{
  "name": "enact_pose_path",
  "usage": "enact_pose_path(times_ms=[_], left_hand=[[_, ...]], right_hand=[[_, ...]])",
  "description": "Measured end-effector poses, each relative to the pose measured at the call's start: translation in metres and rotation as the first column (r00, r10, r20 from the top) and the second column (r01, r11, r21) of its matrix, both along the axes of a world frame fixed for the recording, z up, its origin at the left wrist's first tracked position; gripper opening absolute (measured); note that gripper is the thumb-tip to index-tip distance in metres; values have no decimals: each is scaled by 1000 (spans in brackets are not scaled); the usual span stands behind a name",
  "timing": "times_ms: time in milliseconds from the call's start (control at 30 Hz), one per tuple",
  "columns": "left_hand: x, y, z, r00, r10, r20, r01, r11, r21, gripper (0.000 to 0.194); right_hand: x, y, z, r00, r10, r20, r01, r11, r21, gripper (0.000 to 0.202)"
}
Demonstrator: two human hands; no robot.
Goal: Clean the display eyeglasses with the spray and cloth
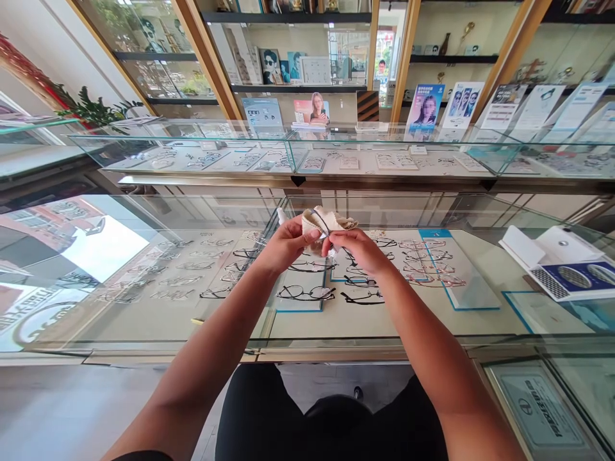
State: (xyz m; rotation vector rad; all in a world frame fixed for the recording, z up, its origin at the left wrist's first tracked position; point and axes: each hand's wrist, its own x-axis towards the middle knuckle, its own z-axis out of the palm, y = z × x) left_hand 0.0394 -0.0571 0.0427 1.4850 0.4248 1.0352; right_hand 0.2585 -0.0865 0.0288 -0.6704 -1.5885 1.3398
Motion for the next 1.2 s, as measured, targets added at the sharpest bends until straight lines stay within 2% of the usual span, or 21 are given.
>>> enact_pose_path(times_ms=[167, 300, 367, 500, 633, 767, 967, 1100, 1200], left_hand=[[11, -11, 2, 999, 43, -4, -42, 997, 63, 45], [15, -16, 0, 977, 211, 21, -212, 976, 47, 51], [13, -14, -2, 970, 243, 9, -243, 968, 64, 57], [6, -1, -5, 993, 114, -42, -112, 993, 44, 60], [-1, 8, -5, 1000, -5, -7, 5, 1000, -27, 50], [-2, 7, -5, 997, -69, -20, 68, 998, -16, 41], [8, -3, -3, 1000, -16, -22, 16, 1000, 5, 42], [11, -8, -4, 993, 121, -11, -121, 992, -37, 53], [11, -6, -7, 982, 186, -33, -187, 982, -18, 59]], right_hand=[[-8, 2, -7, 998, 55, -18, -54, 999, 4, 41], [-14, -1, -10, 996, 90, -17, -90, 996, -12, 36], [-15, -1, -10, 998, 63, -8, -63, 998, -10, 34], [-8, 1, -7, 999, -29, 27, 29, 1000, 11, 33], [0, 4, -4, 997, -76, 32, 75, 997, 15, 35], [0, 4, -4, 997, -82, 12, 82, 997, -1, 36], [-7, 4, -10, 1000, -11, 5, 11, 1000, 5, 36], [-11, 5, -13, 1000, 14, 2, -14, 1000, 0, 33], [-11, 4, -12, 1000, -10, -3, 10, 1000, -1, 33]])
